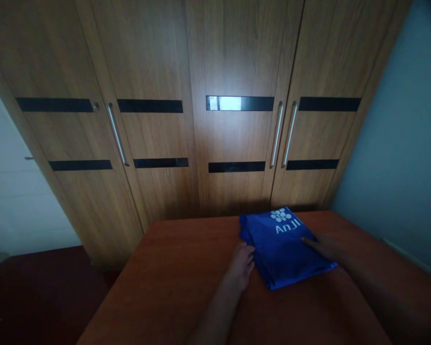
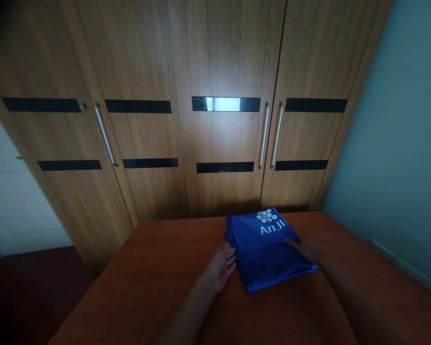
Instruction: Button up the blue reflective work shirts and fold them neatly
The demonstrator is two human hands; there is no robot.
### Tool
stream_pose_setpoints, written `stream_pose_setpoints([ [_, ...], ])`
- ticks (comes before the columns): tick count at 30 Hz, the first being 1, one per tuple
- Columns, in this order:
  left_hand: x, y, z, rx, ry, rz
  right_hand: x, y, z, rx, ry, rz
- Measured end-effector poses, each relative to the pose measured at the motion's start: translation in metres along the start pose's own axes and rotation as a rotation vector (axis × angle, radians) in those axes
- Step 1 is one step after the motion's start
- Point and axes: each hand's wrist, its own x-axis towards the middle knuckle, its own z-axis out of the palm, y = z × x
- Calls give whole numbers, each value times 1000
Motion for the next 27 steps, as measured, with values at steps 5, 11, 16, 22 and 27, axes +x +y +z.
stream_pose_setpoints([
  [5, -17, 12, -24, 44, 104, 118, -11, -22, 13, 62, -181, -74],
  [11, -38, 44, -83, 121, 167, 214, -46, -71, 30, 209, -332, -156],
  [16, -49, 72, -135, 361, 275, 273, -78, -111, 47, 299, -329, -207],
  [22, -47, 82, -177, 652, 396, 430, -103, -130, 70, 277, -308, -182],
  [27, -47, 81, -180, 712, 380, 459, -114, -124, 72, 286, -262, -150],
])
